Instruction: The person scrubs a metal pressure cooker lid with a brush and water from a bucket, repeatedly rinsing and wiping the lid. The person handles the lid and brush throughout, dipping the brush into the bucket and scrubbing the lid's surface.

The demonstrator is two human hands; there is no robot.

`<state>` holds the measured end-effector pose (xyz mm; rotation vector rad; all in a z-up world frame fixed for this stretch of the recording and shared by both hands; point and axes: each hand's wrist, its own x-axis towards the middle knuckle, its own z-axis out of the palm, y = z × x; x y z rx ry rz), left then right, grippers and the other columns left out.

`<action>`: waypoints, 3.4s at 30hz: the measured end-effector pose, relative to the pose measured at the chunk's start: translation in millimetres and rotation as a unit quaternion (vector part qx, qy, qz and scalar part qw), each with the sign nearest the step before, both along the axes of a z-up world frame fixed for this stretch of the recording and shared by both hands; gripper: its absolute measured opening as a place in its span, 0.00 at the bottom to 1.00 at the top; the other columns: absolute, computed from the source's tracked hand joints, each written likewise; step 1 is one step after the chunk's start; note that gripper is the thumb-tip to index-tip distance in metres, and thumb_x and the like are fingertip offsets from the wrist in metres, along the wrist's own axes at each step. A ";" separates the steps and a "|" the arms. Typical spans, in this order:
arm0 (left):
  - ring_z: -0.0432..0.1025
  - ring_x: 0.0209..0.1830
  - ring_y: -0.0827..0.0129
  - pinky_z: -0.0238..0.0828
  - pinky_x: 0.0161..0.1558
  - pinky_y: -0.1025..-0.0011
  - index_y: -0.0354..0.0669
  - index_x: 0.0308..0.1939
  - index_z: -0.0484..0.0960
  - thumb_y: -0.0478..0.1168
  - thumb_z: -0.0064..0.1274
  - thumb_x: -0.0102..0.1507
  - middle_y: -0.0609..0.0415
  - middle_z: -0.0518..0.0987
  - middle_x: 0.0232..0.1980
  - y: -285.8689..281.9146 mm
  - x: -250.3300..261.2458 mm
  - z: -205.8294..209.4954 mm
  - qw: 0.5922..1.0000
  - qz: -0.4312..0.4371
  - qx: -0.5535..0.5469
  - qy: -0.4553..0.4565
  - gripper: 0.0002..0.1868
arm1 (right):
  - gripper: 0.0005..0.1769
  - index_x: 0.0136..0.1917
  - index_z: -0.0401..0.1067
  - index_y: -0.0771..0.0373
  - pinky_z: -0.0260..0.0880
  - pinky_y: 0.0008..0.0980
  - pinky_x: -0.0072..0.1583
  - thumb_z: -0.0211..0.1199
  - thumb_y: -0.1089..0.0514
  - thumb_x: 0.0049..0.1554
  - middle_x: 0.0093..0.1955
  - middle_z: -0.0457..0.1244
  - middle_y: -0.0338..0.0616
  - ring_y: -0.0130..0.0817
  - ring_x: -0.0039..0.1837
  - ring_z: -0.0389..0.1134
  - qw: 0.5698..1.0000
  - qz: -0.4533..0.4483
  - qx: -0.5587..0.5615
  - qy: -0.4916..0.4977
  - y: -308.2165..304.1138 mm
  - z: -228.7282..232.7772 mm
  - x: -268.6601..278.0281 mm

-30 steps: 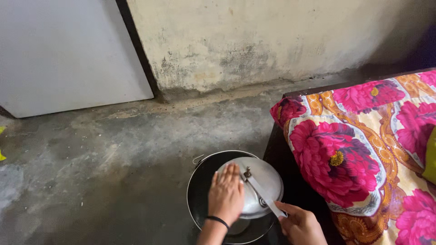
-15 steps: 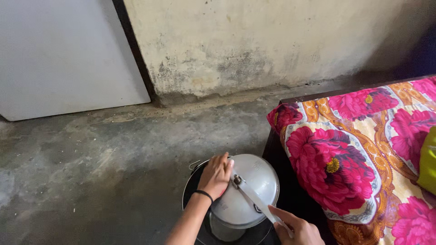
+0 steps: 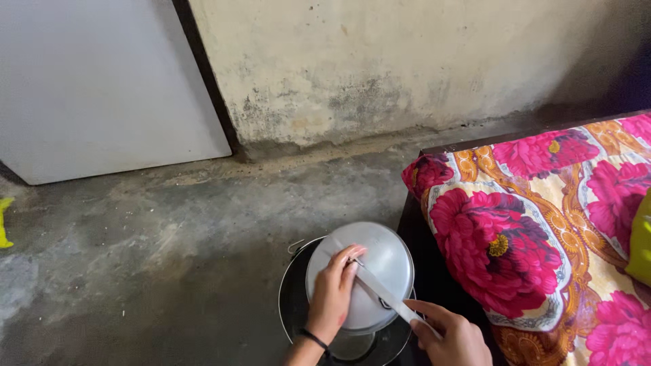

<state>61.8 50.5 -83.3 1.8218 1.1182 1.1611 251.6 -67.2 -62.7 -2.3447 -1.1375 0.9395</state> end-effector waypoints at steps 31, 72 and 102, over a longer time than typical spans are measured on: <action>0.77 0.36 0.51 0.72 0.38 0.57 0.35 0.33 0.80 0.40 0.52 0.66 0.47 0.80 0.33 -15.9 -20.3 23.9 0.953 0.142 0.053 0.264 0.11 | 0.33 0.68 0.74 0.46 0.69 0.34 0.32 0.66 0.57 0.48 0.34 0.61 0.36 0.30 0.31 0.70 0.867 0.198 0.320 -0.328 -23.4 -4.0 -25.2; 0.78 0.28 0.70 0.73 0.32 0.72 0.35 0.29 0.83 0.36 0.68 0.55 0.53 0.81 0.29 -10.5 -41.6 86.3 0.999 0.025 -0.006 0.029 0.09 | 0.18 0.58 0.81 0.56 0.75 0.37 0.46 0.69 0.59 0.53 0.35 0.72 0.53 0.37 0.38 0.75 0.983 0.000 0.161 0.091 -0.5 7.3 -43.7; 0.75 0.39 0.64 0.72 0.45 0.68 0.33 0.34 0.82 0.34 0.60 0.63 0.48 0.81 0.36 -18.5 -31.1 61.7 0.979 0.095 0.082 0.158 0.06 | 0.17 0.56 0.80 0.52 0.77 0.36 0.47 0.71 0.55 0.52 0.37 0.73 0.52 0.39 0.41 0.77 0.987 0.004 0.160 0.007 1.2 -6.7 -49.1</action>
